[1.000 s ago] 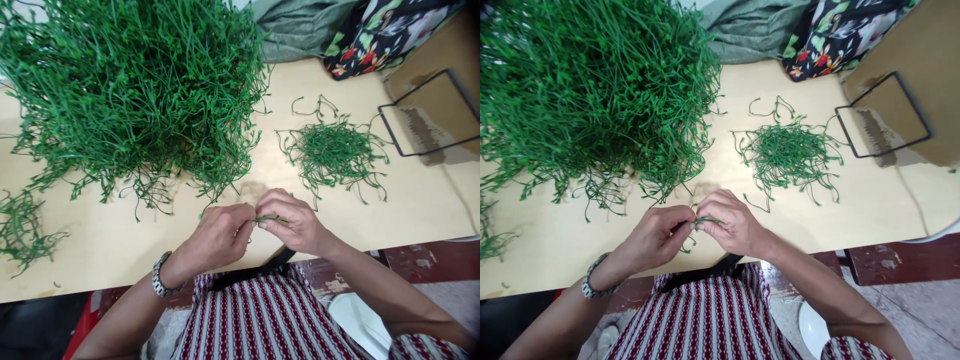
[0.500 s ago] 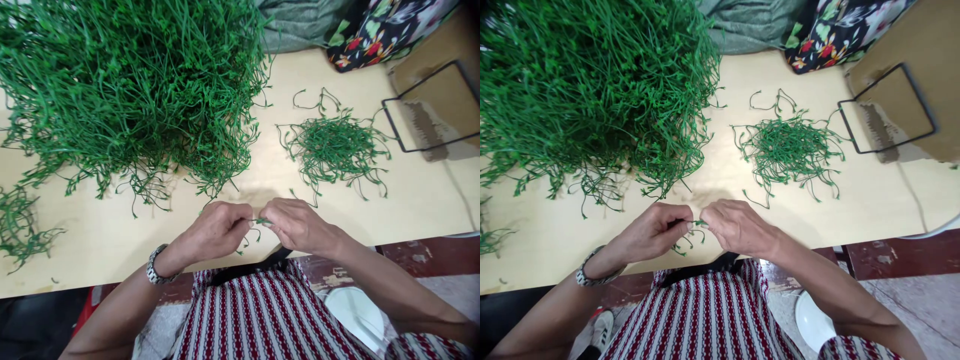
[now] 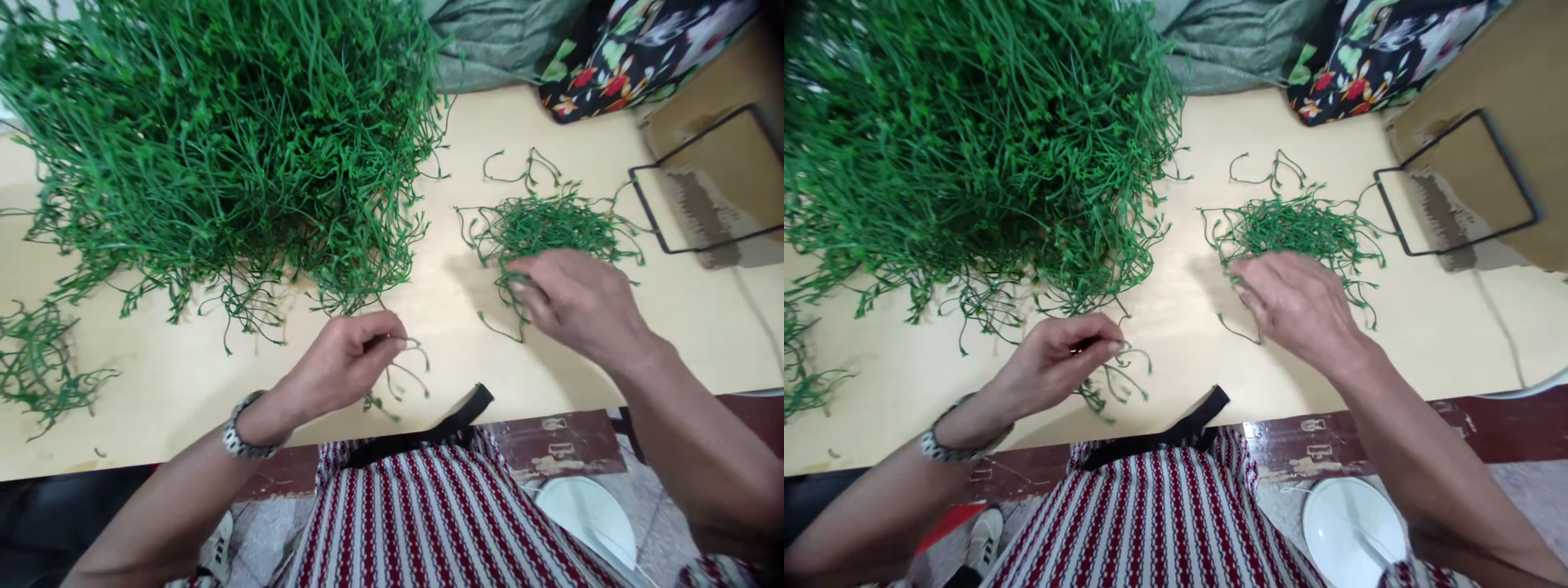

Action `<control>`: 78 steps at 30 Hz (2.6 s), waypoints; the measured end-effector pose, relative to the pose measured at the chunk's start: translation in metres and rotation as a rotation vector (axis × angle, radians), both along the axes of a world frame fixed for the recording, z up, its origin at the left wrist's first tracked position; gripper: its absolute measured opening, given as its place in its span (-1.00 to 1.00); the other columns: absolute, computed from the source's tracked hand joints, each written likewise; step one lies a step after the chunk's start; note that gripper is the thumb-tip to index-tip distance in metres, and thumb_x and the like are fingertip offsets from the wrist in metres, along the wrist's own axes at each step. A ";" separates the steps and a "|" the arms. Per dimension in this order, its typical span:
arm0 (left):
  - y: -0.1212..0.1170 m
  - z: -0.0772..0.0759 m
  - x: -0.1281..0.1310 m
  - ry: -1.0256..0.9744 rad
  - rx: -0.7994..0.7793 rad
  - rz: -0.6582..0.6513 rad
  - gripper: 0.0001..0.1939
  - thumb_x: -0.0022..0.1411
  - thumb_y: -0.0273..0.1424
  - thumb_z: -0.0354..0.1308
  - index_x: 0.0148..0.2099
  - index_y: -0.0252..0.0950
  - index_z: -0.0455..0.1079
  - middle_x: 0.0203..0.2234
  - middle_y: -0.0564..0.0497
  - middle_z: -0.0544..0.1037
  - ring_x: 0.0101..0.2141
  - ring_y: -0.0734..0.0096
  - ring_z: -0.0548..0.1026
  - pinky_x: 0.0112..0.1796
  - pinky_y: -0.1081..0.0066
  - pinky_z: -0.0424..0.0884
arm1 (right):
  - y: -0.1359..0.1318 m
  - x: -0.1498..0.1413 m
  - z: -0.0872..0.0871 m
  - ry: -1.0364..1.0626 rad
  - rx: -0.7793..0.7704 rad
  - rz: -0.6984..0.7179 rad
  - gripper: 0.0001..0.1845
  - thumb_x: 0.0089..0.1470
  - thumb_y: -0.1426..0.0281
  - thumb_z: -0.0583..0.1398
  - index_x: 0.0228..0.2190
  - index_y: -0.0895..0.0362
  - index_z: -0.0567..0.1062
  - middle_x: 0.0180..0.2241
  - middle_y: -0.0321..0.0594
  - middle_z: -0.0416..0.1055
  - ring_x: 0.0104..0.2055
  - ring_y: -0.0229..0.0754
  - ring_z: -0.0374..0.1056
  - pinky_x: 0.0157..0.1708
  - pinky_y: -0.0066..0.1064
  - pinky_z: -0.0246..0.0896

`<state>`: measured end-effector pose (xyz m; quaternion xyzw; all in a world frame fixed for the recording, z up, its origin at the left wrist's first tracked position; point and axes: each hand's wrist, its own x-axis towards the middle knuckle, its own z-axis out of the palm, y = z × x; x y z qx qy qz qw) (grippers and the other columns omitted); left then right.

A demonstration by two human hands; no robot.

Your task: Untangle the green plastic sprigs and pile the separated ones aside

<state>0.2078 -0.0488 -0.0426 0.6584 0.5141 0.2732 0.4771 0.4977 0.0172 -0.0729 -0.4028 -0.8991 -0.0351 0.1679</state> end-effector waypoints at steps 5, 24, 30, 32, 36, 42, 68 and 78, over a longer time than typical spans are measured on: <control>0.009 -0.009 0.021 -0.258 -0.196 0.170 -0.92 0.06 -0.45 0.10 -0.43 -0.36 0.33 -0.64 0.11 0.31 -0.61 0.63 0.23 -0.59 0.57 0.16 | -0.001 -0.028 0.014 0.164 -0.197 -0.012 -0.30 -0.11 0.08 0.23 0.04 0.08 0.25 0.06 -0.02 0.19 0.10 0.19 0.06 0.06 0.09 -0.12; 0.002 -0.030 0.045 -0.606 -0.187 0.569 -0.90 -0.04 -0.45 0.18 -0.51 -0.34 0.30 -0.67 0.15 0.29 -0.71 0.70 0.14 -0.72 0.62 0.06 | -0.051 -0.109 -0.014 0.409 -0.830 0.161 -0.80 0.14 0.41 -0.07 -0.49 0.16 0.24 -0.60 -0.31 0.24 -0.58 -0.34 0.16 -0.54 -0.48 0.05; 0.000 -0.030 0.048 -0.616 -0.176 0.576 -0.90 -0.05 -0.45 0.17 -0.52 -0.34 0.30 -0.69 0.14 0.26 -0.68 0.68 0.11 -0.70 0.59 0.02 | -0.062 -0.104 -0.006 0.399 -0.797 0.171 -0.81 0.15 0.42 -0.08 -0.50 0.14 0.18 -0.65 -0.39 0.12 -0.63 -0.38 0.05 -0.59 -0.49 -0.05; -0.002 -0.029 0.050 -0.613 -0.165 0.561 -0.90 -0.05 -0.45 0.17 -0.52 -0.34 0.31 -0.69 0.14 0.26 -0.67 0.67 0.11 -0.68 0.57 0.02 | -0.064 -0.101 -0.002 0.390 -0.777 0.167 -0.80 0.15 0.42 -0.09 -0.51 0.13 0.14 -0.66 -0.40 0.11 -0.64 -0.38 0.01 -0.60 -0.49 -0.08; -0.003 -0.026 0.056 -0.584 -0.132 0.519 -0.91 -0.02 -0.43 0.15 -0.50 -0.32 0.31 -0.68 0.13 0.26 -0.66 0.63 0.12 -0.66 0.53 0.04 | -0.068 -0.094 0.005 0.368 -0.682 0.170 -0.82 0.14 0.44 -0.09 -0.51 0.11 0.11 -0.67 -0.41 0.11 -0.66 -0.38 -0.02 -0.63 -0.48 -0.12; 0.012 -0.017 0.037 -0.624 0.121 0.667 -0.86 0.05 -0.49 0.12 -0.52 -0.29 0.25 -0.67 0.16 0.24 -0.70 0.68 0.07 -0.68 0.54 -0.01 | -0.080 -0.086 0.008 0.378 -0.549 0.302 -0.80 0.12 0.50 -0.10 -0.52 0.10 0.13 -0.71 -0.41 0.10 -0.71 -0.37 -0.03 -0.68 -0.49 -0.11; 0.023 -0.012 0.061 -0.362 0.109 0.210 -0.91 0.02 -0.55 0.12 -0.48 -0.32 0.41 -0.42 0.01 0.39 -0.32 0.46 0.36 -0.20 0.41 0.30 | -0.055 -0.095 -0.010 0.517 -1.155 0.070 -0.72 0.03 0.21 0.13 -0.48 0.20 0.39 -0.56 -0.30 0.30 -0.52 -0.32 0.21 -0.53 -0.49 0.12; 0.020 -0.001 0.026 0.014 -0.024 -0.192 -0.76 0.14 -0.53 -0.06 -0.12 -0.32 0.25 -0.47 0.05 0.40 -0.45 0.48 0.36 -0.40 0.45 0.29 | -0.046 -0.082 -0.019 1.053 -1.357 0.199 -0.77 0.10 0.30 0.11 -0.20 0.11 0.22 -0.35 -0.27 0.30 -0.30 -0.31 0.26 -0.32 -0.48 0.18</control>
